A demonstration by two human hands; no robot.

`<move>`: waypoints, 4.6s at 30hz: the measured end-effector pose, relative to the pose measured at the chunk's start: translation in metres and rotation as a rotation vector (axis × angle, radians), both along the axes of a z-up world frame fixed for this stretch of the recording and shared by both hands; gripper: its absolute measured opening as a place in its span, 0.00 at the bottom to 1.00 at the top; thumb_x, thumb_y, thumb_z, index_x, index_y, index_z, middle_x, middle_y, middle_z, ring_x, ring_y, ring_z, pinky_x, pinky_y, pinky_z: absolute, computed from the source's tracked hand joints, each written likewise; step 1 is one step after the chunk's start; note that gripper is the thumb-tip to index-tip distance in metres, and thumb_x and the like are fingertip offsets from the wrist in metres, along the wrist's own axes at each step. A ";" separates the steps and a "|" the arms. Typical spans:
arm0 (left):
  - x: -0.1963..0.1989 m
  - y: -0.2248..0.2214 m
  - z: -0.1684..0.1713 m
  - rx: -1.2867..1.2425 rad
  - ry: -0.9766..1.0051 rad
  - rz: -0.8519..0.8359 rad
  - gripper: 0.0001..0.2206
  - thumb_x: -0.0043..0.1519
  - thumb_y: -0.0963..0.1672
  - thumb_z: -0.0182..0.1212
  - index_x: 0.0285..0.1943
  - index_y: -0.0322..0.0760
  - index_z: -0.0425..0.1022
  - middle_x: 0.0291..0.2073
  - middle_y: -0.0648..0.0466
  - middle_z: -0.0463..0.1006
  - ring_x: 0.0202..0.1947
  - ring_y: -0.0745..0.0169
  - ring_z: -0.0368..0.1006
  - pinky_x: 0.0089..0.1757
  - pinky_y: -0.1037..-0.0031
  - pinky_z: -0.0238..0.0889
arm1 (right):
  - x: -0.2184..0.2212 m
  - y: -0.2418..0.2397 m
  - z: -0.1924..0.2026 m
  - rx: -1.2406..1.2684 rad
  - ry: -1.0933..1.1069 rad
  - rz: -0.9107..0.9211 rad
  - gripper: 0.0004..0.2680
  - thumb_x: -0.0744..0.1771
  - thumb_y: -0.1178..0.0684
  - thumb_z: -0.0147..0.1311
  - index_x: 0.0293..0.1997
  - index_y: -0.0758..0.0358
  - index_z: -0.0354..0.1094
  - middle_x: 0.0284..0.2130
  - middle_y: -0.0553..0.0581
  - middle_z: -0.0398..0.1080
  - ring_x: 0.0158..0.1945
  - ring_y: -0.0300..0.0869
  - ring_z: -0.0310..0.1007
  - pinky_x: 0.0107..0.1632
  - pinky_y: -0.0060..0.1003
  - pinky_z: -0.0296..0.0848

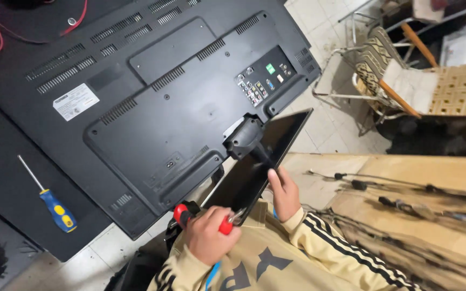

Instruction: Removing and reattaching a TV stand using an electric screwdriver on a repair bench

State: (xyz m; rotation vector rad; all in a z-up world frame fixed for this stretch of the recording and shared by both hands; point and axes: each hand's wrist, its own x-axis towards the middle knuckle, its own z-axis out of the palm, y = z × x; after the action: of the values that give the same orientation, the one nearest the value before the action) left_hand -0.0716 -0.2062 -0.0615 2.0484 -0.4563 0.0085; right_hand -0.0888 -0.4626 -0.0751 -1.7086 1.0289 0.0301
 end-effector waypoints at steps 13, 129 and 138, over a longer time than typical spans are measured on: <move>-0.004 -0.004 0.022 0.048 0.387 0.263 0.12 0.44 0.40 0.79 0.37 0.43 0.88 0.46 0.59 0.93 0.48 0.69 0.90 0.54 0.75 0.78 | 0.145 -0.187 -0.024 -0.770 -0.963 1.398 0.13 0.74 0.42 0.48 0.49 0.61 0.72 0.41 0.60 0.74 0.46 0.57 0.72 0.54 0.59 0.68; 0.209 -0.153 0.158 1.238 0.776 -0.081 0.22 0.60 0.53 0.65 0.55 0.35 0.80 0.37 0.40 0.89 0.46 0.30 0.87 0.48 0.46 0.78 | 0.161 -0.160 -0.021 -0.844 -0.848 1.565 0.19 0.67 0.27 0.59 0.29 0.52 0.71 0.22 0.54 0.74 0.31 0.49 0.80 0.44 0.47 0.78; 0.204 -0.148 0.150 1.207 0.753 -0.025 0.21 0.60 0.54 0.62 0.52 0.37 0.80 0.34 0.41 0.88 0.43 0.31 0.87 0.46 0.46 0.78 | 0.155 -0.164 -0.033 -0.830 -0.755 1.626 0.16 0.66 0.29 0.57 0.34 0.51 0.74 0.29 0.53 0.79 0.38 0.47 0.82 0.49 0.46 0.76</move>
State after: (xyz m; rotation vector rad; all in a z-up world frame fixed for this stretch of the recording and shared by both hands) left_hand 0.1325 -0.3538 0.0886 2.9266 0.0564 -1.2773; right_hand 0.0666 -0.6261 -0.1077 -2.5156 -1.2021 -0.0054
